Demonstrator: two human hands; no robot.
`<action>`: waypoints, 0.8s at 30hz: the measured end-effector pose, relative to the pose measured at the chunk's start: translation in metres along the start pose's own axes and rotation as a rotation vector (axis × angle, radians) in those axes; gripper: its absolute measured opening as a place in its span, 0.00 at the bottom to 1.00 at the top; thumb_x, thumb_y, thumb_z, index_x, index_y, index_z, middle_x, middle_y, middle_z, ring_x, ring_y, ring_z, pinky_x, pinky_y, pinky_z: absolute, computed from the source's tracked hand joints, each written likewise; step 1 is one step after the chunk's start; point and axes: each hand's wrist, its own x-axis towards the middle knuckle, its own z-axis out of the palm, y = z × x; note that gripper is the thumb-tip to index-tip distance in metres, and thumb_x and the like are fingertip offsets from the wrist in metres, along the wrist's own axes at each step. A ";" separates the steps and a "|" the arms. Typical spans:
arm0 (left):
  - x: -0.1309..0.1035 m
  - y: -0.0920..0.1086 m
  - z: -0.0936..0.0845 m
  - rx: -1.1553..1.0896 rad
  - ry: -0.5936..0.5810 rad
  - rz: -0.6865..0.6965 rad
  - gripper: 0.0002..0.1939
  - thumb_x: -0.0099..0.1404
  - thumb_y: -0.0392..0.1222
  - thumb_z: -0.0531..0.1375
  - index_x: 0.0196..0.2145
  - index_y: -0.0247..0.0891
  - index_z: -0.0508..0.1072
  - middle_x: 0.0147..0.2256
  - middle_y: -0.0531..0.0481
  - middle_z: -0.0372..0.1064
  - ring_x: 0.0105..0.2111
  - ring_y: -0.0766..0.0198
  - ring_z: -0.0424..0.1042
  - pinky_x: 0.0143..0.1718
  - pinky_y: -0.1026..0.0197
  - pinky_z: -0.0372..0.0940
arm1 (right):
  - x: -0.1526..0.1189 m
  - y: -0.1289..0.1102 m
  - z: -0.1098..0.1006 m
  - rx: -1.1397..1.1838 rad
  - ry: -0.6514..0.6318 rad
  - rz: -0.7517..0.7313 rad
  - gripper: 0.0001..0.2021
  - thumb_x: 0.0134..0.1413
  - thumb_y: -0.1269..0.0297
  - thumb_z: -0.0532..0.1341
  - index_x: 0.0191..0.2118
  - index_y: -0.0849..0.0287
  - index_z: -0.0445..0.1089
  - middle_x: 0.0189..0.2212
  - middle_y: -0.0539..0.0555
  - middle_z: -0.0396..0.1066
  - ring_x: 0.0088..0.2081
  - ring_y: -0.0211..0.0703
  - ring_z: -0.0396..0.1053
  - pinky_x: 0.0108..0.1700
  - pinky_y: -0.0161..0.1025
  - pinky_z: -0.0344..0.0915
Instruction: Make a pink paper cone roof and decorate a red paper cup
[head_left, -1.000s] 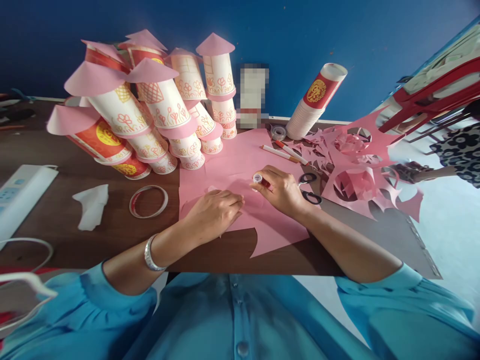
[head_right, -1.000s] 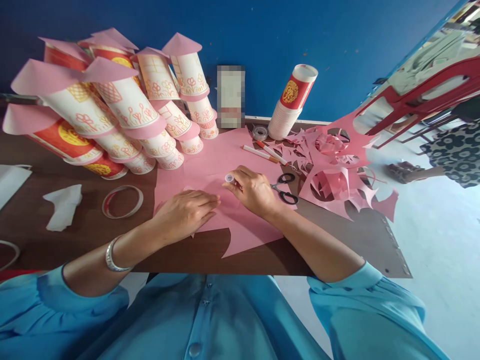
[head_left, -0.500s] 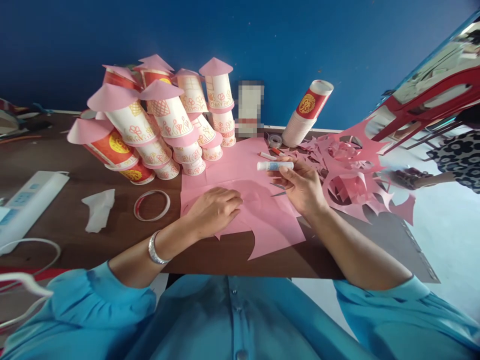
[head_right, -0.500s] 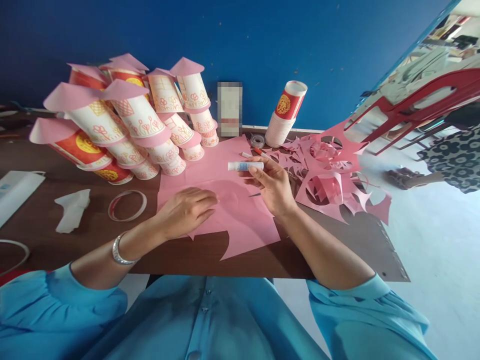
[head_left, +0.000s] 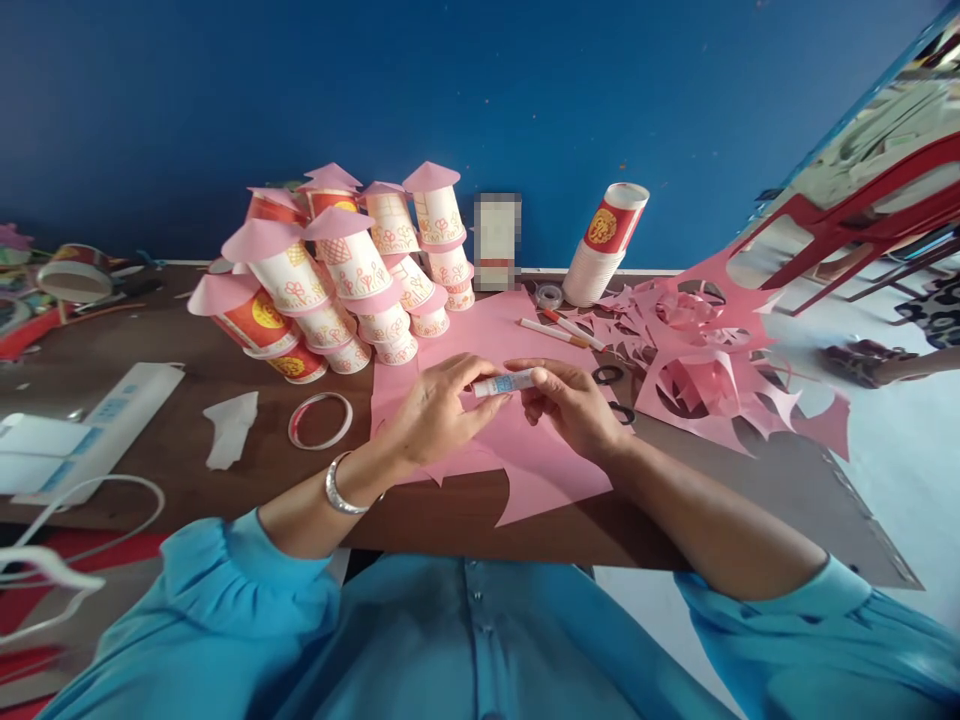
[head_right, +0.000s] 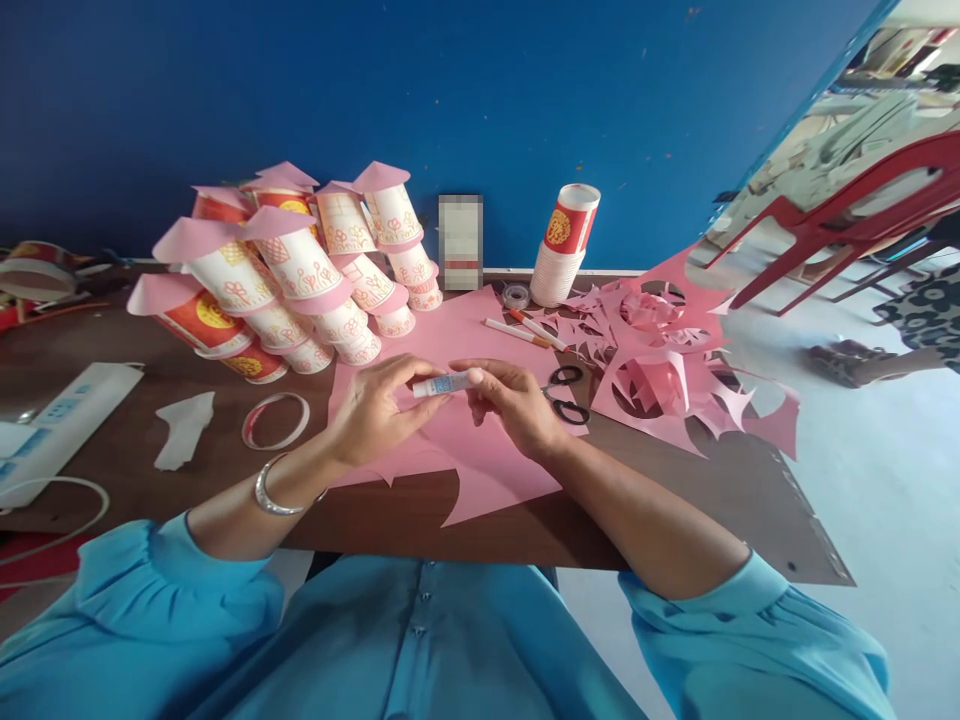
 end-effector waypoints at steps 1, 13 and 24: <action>0.000 0.001 0.001 0.006 0.013 0.003 0.03 0.72 0.35 0.65 0.43 0.39 0.75 0.36 0.51 0.80 0.36 0.65 0.78 0.39 0.62 0.73 | 0.000 -0.001 -0.001 -0.013 0.008 -0.007 0.24 0.57 0.39 0.73 0.43 0.58 0.83 0.23 0.45 0.65 0.22 0.34 0.62 0.24 0.35 0.65; -0.009 -0.013 -0.003 0.024 0.034 -0.024 0.03 0.72 0.40 0.65 0.39 0.38 0.78 0.34 0.49 0.83 0.33 0.63 0.80 0.35 0.61 0.73 | 0.002 -0.001 -0.006 -0.251 0.000 -0.189 0.20 0.57 0.45 0.75 0.47 0.53 0.78 0.43 0.53 0.78 0.42 0.44 0.78 0.45 0.44 0.80; -0.012 -0.018 -0.004 0.143 0.069 0.097 0.03 0.71 0.39 0.67 0.40 0.38 0.77 0.33 0.51 0.82 0.32 0.63 0.78 0.38 0.59 0.73 | 0.005 0.004 -0.010 -0.146 -0.037 -0.081 0.17 0.53 0.52 0.79 0.42 0.54 0.81 0.38 0.51 0.81 0.38 0.42 0.79 0.45 0.43 0.81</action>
